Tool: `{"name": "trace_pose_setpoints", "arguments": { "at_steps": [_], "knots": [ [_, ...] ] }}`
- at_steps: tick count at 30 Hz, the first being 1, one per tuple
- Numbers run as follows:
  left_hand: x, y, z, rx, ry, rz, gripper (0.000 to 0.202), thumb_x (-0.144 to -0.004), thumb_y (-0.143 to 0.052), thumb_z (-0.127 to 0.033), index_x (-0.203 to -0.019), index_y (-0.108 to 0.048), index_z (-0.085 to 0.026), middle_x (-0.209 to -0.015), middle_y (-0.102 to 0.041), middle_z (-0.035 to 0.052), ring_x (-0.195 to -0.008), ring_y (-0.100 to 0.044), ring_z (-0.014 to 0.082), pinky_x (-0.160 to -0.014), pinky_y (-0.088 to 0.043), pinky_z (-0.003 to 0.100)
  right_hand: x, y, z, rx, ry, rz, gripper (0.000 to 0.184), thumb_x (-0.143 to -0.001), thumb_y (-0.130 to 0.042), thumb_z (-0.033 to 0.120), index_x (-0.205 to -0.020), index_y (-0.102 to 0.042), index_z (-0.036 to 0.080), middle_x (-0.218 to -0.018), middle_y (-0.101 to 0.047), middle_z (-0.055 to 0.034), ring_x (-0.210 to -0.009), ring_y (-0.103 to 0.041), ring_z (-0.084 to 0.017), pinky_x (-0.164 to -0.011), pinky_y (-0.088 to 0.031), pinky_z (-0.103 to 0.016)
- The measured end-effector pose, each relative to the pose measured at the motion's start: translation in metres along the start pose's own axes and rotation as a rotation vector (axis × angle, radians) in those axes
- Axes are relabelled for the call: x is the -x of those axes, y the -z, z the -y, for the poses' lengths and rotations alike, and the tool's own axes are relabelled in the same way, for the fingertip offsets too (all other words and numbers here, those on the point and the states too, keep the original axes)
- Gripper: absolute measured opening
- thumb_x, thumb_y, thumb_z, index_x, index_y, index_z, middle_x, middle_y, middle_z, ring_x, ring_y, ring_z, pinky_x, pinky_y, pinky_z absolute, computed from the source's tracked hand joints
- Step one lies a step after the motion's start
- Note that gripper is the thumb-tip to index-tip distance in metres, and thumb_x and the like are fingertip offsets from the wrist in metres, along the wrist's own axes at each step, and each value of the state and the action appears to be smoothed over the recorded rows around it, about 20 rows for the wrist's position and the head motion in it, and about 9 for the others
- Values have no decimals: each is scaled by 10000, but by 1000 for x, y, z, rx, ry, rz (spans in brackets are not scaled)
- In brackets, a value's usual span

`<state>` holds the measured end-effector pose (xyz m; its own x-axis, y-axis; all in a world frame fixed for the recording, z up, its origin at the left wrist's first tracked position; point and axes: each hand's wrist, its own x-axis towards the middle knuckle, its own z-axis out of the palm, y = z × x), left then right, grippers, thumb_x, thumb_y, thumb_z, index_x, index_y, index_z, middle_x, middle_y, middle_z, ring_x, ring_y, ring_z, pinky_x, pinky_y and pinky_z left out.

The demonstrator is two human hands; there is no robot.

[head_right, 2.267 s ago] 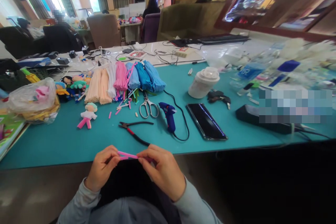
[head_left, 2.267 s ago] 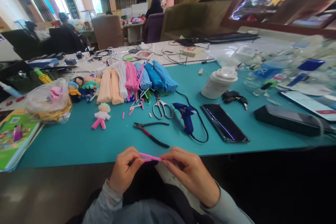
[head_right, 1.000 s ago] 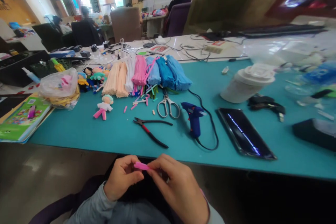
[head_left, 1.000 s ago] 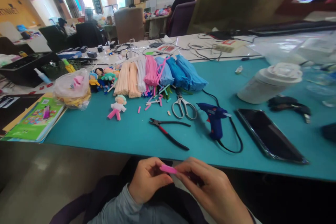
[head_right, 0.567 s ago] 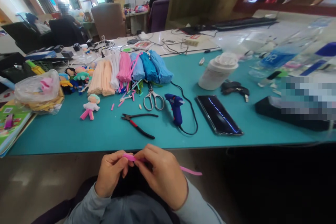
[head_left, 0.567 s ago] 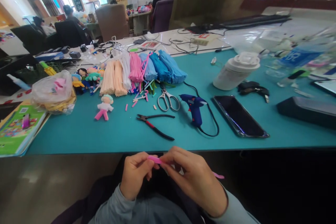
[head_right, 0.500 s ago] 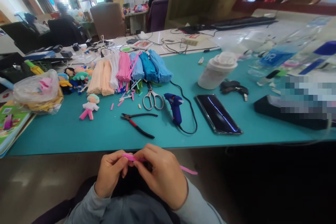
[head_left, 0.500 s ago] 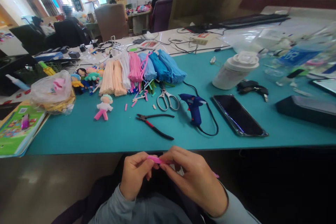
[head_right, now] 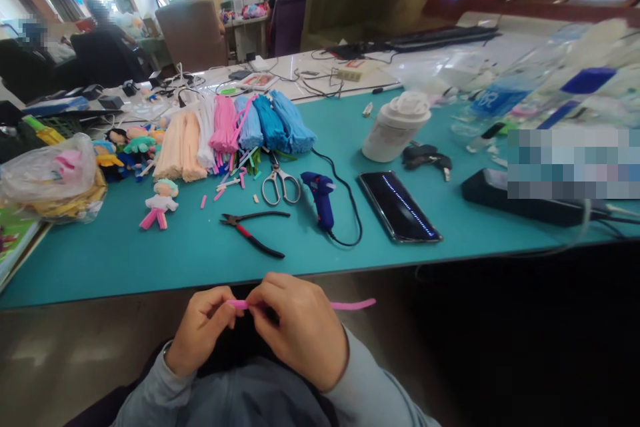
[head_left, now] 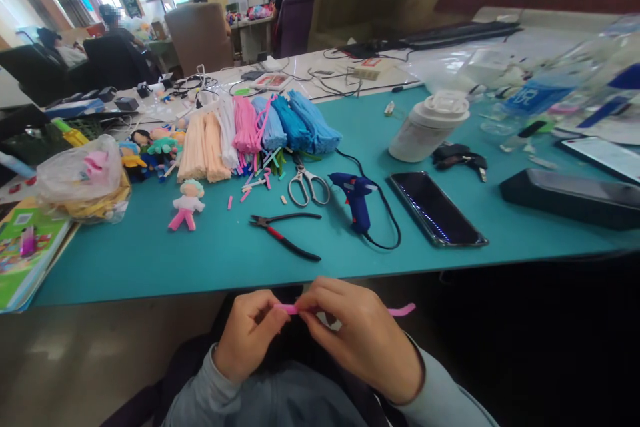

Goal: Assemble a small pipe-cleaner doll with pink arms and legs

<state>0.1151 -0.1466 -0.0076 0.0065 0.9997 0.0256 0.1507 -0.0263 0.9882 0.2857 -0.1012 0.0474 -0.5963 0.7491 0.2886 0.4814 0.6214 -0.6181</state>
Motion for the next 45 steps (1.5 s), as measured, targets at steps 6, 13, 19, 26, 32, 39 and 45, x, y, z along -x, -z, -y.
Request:
{"name": "trace_pose_setpoints", "arguments": {
  "at_steps": [6,13,19,26,32,39,45],
  "knots": [
    [0,2,-2,-128,-155,52,436,-919,-431,-376,-555,-556,-169,-526,-477,-7,-511,-450,105,-518,-348,246,0,3,1,15,13,50,127,-770,-556,98,-783,-615,209,-703,-656,-8,-582,-596,-118,-520,-419,-210],
    [4,19,10,17,-115,-156,448,-893,-468,-435,-537,-554,-177,-480,-423,-24,-438,-359,88,-449,-296,248,5,34,-9,215,34,-14,190,-847,-455,133,-901,-603,240,-761,-687,-27,-673,-654,-157,-570,-486,-255],
    [3,34,17,359,-121,-546,475,-849,-538,-478,-488,-469,-176,-429,-347,-55,-398,-303,67,-399,-253,220,-31,53,4,499,257,-442,199,-887,-525,166,-1054,-565,267,-991,-663,-84,-920,-641,-235,-829,-494,-378],
    [-7,56,17,451,-96,-864,402,-793,-623,-470,-557,-516,-163,-414,-393,-76,-351,-305,39,-354,-243,174,-73,20,-34,487,308,-203,255,-874,-563,268,-1099,-594,153,-1021,-671,-149,-923,-650,-262,-774,-537,-386],
    [-4,58,31,332,5,-838,414,-817,-576,-492,-573,-551,-158,-389,-384,-76,-345,-313,46,-349,-248,175,-81,-19,-73,694,114,90,503,-759,-676,390,-1151,-613,82,-1139,-648,-205,-1011,-608,-341,-790,-523,-442],
    [2,50,30,37,-13,-745,429,-863,-501,-456,-567,-596,-160,-425,-424,-56,-347,-365,59,-354,-285,190,-84,-12,-59,661,31,178,339,-751,-568,248,-1023,-677,78,-867,-639,-153,-853,-609,-303,-780,-511,-420],
    [0,51,19,-277,-363,-638,289,-901,-469,-217,-676,-646,-175,-535,-534,-27,-453,-449,79,-468,-370,198,-58,19,-33,-51,-200,369,337,-833,-410,303,-1089,-597,191,-960,-640,-91,-867,-634,-232,-787,-514,-348]
  ]
}}
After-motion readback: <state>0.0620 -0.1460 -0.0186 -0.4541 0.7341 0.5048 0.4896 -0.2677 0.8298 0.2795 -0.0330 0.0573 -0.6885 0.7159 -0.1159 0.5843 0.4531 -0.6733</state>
